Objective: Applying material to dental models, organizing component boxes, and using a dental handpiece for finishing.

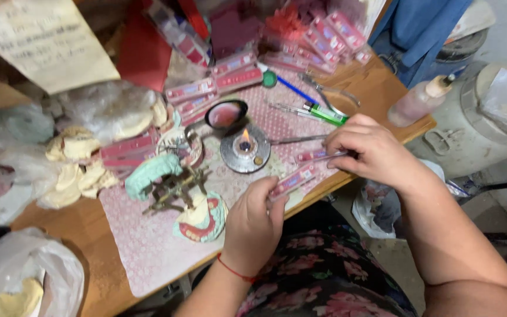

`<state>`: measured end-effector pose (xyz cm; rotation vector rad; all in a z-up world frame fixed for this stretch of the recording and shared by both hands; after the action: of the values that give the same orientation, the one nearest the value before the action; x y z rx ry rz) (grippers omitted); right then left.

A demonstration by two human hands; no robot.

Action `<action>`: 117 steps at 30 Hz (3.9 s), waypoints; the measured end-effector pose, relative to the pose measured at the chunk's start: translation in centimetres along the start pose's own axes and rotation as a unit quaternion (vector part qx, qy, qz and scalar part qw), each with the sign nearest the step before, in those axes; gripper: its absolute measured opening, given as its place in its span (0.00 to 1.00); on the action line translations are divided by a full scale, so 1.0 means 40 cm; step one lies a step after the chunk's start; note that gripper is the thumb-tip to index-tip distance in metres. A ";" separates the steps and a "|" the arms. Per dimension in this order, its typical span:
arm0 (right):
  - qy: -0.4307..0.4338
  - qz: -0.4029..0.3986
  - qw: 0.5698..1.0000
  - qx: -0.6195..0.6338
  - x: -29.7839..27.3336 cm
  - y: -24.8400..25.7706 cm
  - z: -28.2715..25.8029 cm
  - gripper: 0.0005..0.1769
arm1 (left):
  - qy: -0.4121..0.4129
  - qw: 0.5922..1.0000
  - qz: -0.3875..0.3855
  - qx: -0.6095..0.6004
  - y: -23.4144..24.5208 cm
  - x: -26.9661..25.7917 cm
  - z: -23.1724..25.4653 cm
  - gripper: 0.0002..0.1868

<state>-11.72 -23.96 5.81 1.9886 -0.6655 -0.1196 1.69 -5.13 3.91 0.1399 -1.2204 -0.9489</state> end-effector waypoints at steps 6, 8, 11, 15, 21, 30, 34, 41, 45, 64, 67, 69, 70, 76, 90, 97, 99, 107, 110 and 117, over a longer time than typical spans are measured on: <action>0.103 0.050 0.993 0.019 -0.017 0.013 -0.111 0.16 | -0.001 1.000 0.022 0.004 0.004 -0.007 -0.004 0.24; 0.157 0.003 0.985 0.078 -0.033 -0.010 -0.177 0.16 | -0.043 0.999 0.017 -0.003 0.012 0.010 0.018 0.19; 0.174 0.025 0.982 0.069 -0.028 0.023 -0.168 0.08 | -0.068 0.997 0.023 -0.025 0.035 0.042 0.044 0.20; 0.110 0.106 0.988 0.010 0.043 0.089 -0.039 0.05 | -0.062 0.998 -0.001 -0.009 0.026 0.037 0.043 0.17; -0.112 0.333 0.911 -0.213 0.241 0.147 0.200 0.05 | -0.057 0.995 -0.077 0.010 -0.009 0.035 0.038 0.14; -0.166 0.324 0.879 -0.307 0.329 0.128 0.141 0.08 | -0.051 0.996 -0.070 0.023 0.001 0.038 0.035 0.14; -0.088 0.177 0.936 -0.292 0.389 -0.009 0.111 0.11 | -0.054 0.995 -0.083 0.024 -0.005 0.034 0.037 0.15; -0.140 0.120 0.938 -0.293 0.434 -0.069 0.167 0.15 | -0.059 0.995 -0.084 0.018 -0.001 0.038 0.039 0.14; -0.163 0.120 0.944 -0.262 0.424 -0.020 0.118 0.17 | -0.058 0.994 -0.092 0.016 -0.004 0.040 0.039 0.15; -0.039 0.299 0.887 -0.349 0.356 0.059 0.146 0.26 | -0.053 0.994 -0.093 0.024 -0.004 0.039 0.038 0.14; -0.069 0.215 0.929 -0.293 0.382 0.026 0.201 0.31 | -0.052 0.994 -0.097 0.019 -0.005 0.039 0.038 0.14; -0.105 0.180 0.938 -0.277 0.393 0.022 0.235 0.31 | -0.048 0.994 -0.100 0.015 -0.006 0.040 0.036 0.14; -0.101 0.176 0.940 -0.275 0.396 0.027 0.241 0.32 | -0.051 0.994 -0.097 0.017 -0.006 0.041 0.037 0.13; -0.148 0.080 0.947 -0.274 0.414 0.039 0.242 0.34 | -0.062 0.995 -0.082 0.020 0.004 0.045 0.044 0.10; 0.009 0.197 0.935 -0.294 0.507 -0.066 0.164 0.20 | -0.064 0.995 -0.080 -0.002 0.011 0.044 0.046 0.09; -0.128 0.231 0.945 -0.192 0.496 0.108 0.174 0.09 | -0.063 0.995 -0.083 0.005 0.006 0.041 0.043 0.08; -0.199 0.233 0.945 -0.116 0.459 0.156 0.189 0.10 | -0.064 0.994 -0.084 -0.001 0.003 0.040 0.043 0.08; -0.278 0.104 0.904 -0.309 0.397 0.074 0.199 0.21 | -0.065 0.994 -0.086 0.011 0.003 0.037 0.042 0.09; -0.286 0.073 0.909 -0.294 0.390 0.046 0.172 0.23 | -0.062 0.994 -0.091 0.009 0.000 0.035 0.040 0.09; -0.039 0.125 0.957 -0.261 0.377 -0.014 0.109 0.22 | -0.064 0.994 -0.092 0.009 -0.001 0.037 0.040 0.08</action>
<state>-0.32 -34.76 6.03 1.3884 -0.8342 -0.1992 0.34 -5.54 5.58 0.2111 -1.3505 -1.1218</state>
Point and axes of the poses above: each hand's wrist, its own x-axis towards the middle knuckle, its own y-axis out of the back of the hand, z = x × y, the point moved 8 cm from there along x, towards the middle knuckle, and after that the axes turned 13 degrees about -y, right-handed, at the moved point
